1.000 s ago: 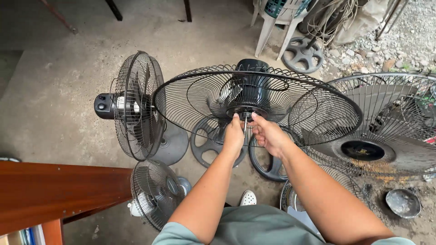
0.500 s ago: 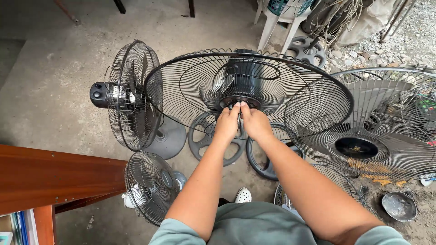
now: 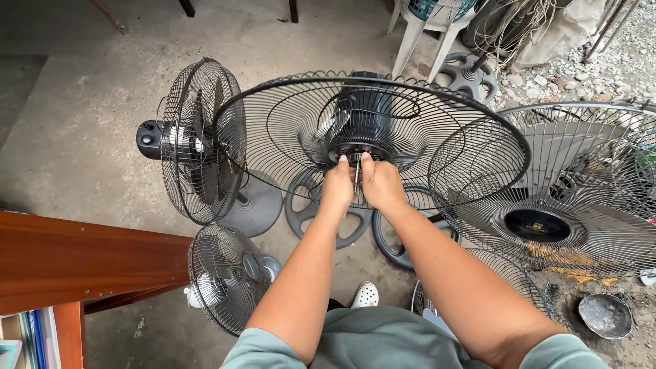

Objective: The person disassembles a standing fan by removing the front grille and fan blades, then uses a brush to clean the motor housing and stand. The person places the removed parts on the floor and continues brushing the fan components.

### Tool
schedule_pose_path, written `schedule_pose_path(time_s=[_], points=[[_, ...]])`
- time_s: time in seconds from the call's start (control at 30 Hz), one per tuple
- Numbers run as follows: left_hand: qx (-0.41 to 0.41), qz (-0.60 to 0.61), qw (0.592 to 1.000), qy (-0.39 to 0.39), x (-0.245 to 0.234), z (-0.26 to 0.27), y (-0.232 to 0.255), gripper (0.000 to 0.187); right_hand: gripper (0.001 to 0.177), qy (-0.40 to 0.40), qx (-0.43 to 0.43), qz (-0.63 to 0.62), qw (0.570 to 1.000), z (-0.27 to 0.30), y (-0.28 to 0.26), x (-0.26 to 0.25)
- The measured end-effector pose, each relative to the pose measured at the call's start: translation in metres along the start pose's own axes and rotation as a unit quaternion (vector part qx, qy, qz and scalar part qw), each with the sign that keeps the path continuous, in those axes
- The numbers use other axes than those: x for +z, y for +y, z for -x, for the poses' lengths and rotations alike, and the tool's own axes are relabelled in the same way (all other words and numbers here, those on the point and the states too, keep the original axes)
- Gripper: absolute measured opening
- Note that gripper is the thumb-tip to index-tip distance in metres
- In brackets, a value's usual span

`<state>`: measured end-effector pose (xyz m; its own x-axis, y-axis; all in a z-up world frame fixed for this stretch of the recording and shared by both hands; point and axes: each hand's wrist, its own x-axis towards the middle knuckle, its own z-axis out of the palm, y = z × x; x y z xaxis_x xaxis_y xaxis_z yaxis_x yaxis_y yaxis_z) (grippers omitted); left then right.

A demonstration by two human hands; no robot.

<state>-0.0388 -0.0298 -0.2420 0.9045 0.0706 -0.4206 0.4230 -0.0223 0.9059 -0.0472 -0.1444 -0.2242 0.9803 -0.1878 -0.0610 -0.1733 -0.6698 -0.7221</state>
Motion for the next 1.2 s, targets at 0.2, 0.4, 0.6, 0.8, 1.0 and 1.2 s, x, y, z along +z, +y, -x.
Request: schedule_pose_path(time_s=[0.2, 0.4, 0.6, 0.8, 1.0, 1.2], points=[[-0.077, 0.139, 0.986, -0.050, 0.011, -0.012, -0.015, 0.059, 0.070, -0.042, -0.011, -0.058, 0.997, -0.007, 0.012, -0.006], [-0.021, 0.145, 0.989, -0.019, 0.018, -0.020, -0.041, 0.060, 0.056, -0.218, 0.231, -0.377, 0.870, -0.003, 0.017, -0.018], [-0.019, 0.120, 0.993, 0.011, 0.016, -0.022, -0.042, 0.059, 0.053, -0.229, 0.282, -0.375, 0.853, -0.003, 0.010, -0.033], [-0.031, 0.140, 0.989, -0.022, 0.014, -0.019, -0.035, 0.064, 0.033, -0.202, 0.339, -0.511, 0.764, -0.007, 0.005, -0.033], [-0.022, 0.141, 0.990, -0.007, 0.018, -0.015, -0.035, 0.060, 0.032, -0.161, 0.386, -0.586, 0.694, -0.002, 0.007, -0.028], [-0.043, 0.152, 0.987, -0.031, 0.017, -0.020, -0.036, 0.059, 0.033, -0.153, 0.392, -0.616, 0.666, -0.004, 0.005, -0.023]])
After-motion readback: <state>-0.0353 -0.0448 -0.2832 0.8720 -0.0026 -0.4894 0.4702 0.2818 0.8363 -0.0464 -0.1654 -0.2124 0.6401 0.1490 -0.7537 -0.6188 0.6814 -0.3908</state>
